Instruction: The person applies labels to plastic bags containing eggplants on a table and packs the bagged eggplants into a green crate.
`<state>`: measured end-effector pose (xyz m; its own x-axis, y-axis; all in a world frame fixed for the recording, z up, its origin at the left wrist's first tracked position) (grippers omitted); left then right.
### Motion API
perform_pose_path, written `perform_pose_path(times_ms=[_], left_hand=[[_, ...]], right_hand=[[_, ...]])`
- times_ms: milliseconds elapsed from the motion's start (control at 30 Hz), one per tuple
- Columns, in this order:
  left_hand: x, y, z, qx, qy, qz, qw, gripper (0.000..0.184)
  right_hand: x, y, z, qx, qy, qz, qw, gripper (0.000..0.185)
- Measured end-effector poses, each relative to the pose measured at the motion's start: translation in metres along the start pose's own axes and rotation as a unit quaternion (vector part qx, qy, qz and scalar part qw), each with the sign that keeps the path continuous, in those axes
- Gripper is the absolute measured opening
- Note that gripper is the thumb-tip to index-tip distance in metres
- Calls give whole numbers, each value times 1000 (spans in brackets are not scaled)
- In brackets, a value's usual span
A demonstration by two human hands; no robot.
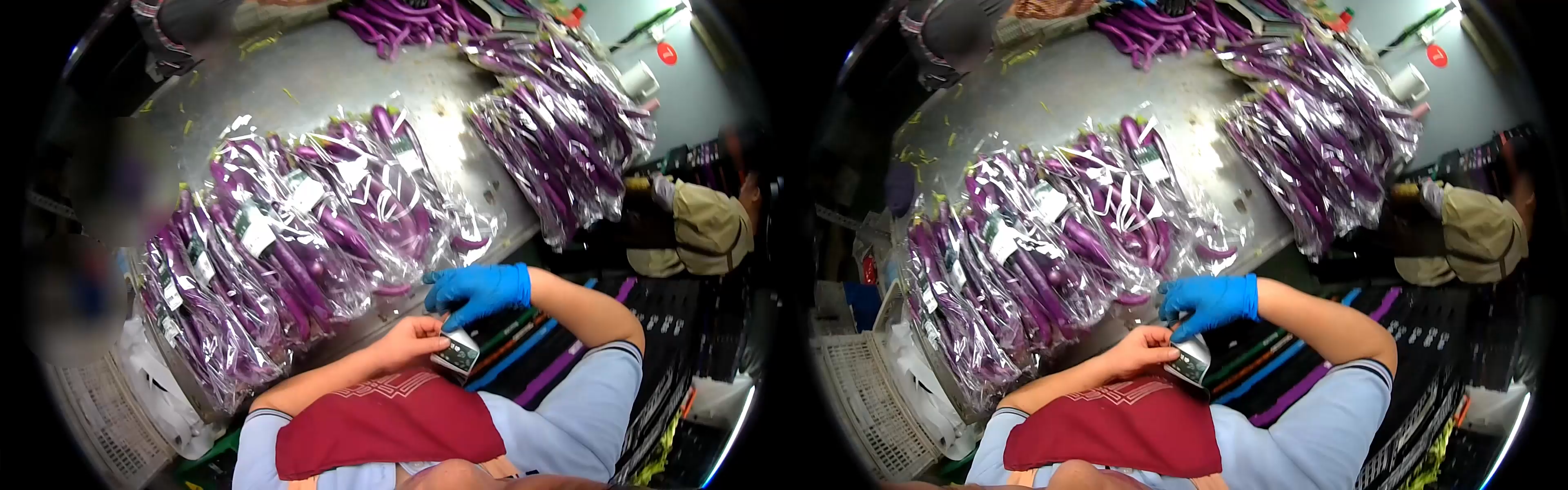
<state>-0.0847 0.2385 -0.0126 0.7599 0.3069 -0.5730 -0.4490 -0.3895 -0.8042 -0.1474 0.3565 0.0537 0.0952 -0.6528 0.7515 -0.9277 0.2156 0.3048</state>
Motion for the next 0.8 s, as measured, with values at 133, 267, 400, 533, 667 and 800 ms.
perform_pose_path(times_ms=[133,267,400,533,667,800], left_hand=[[16,2,-13,-5,89,-49,995,22],[31,9,-22,20,113,57,992,23],[39,15,-28,-48,138,59,987,21],[46,27,-30,-135,87,37,986,18],[47,31,-31,-138,72,78,985,15],[41,29,-29,-133,30,132,982,15]], right_hand=[[-22,-11,-14,-9,-56,106,993,22],[-52,-11,-22,-79,-165,81,980,22],[-72,-26,-17,-260,-129,-48,956,29],[-22,-52,-11,-237,-146,-61,959,24],[-14,-78,-2,-196,-144,-24,970,22],[-27,-88,8,-232,-116,-29,965,21]])
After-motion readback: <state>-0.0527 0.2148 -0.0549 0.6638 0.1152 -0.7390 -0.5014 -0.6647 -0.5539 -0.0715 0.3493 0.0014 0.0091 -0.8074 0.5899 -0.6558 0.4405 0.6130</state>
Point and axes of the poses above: each hand's wrist, its own z-axis towards the middle knuckle, its own y-axis out of the back of the hand, x = y × z, the point moved 4 cm from there along z, towards the middle knuckle, and after that the axes turned 10 degrees about -y, right-handed, at the moved point
